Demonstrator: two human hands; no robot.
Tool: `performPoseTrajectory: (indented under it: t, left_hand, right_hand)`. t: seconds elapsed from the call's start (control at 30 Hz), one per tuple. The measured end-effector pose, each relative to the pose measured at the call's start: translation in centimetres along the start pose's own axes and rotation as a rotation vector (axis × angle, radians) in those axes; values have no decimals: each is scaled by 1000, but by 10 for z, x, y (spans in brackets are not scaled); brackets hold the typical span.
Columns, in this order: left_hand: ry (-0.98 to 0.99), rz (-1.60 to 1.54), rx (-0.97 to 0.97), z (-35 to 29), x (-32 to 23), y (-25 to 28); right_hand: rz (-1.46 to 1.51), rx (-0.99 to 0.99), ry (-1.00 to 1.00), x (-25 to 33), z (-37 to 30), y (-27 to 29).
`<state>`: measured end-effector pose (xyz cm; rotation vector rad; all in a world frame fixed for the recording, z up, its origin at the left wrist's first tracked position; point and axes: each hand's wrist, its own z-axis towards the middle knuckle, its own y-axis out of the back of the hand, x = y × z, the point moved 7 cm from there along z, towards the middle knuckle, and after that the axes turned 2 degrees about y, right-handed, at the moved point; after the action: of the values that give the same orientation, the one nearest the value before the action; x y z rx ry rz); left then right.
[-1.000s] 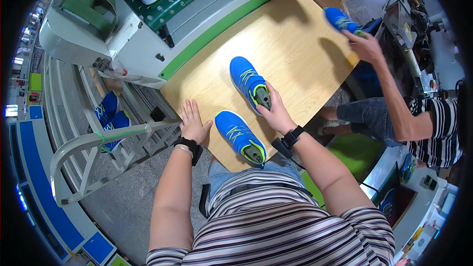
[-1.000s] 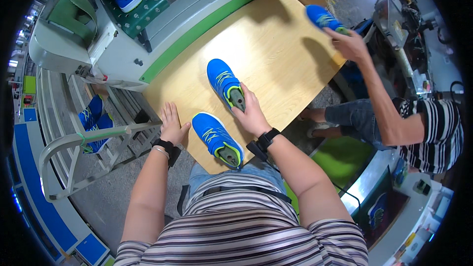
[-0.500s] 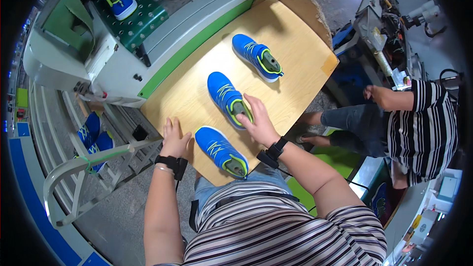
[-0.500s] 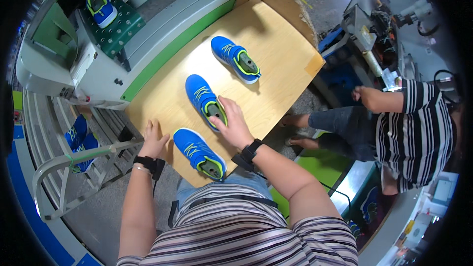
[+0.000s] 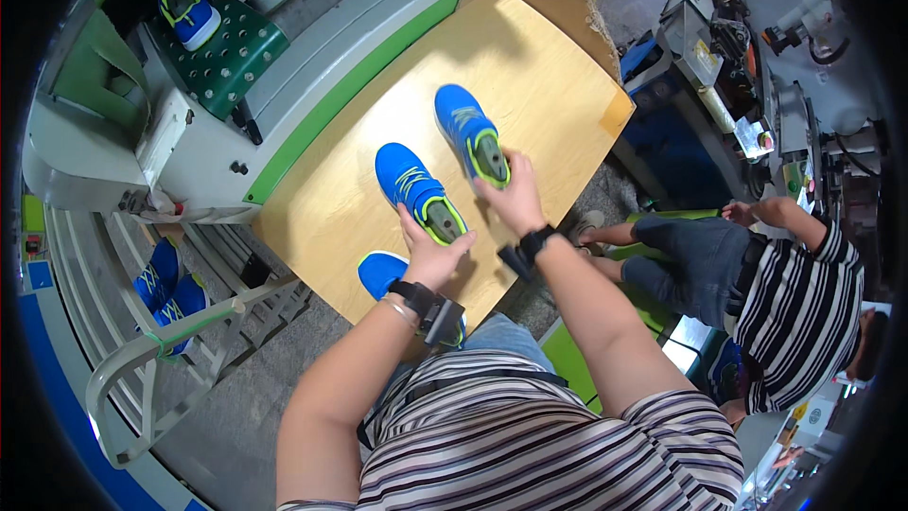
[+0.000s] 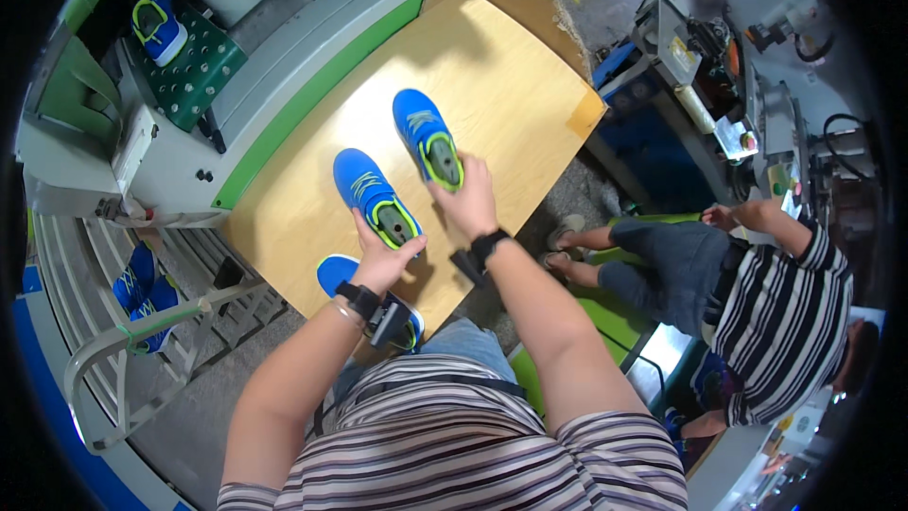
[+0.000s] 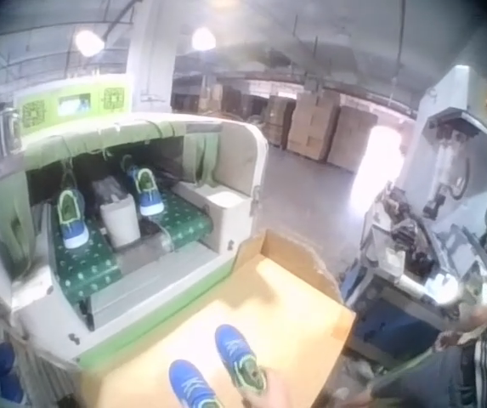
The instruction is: Manually moving shoes from a conveyor belt or heat-setting machine to a work table, inspecting them, and placing them onto another conveyor system.
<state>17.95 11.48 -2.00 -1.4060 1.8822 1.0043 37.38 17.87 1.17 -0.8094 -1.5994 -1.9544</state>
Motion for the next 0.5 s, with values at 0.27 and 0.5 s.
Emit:
performPoseTrajectory:
  t: [0.27,0.5]
  left_hand:
    - [-49,-143,-221,15,-22,14]
    - [-133,-997,98,6,-139,92]
  right_hand:
    - [280,42,-92,31,-40,-9]
    - [1004,71,-358,70,37,5]
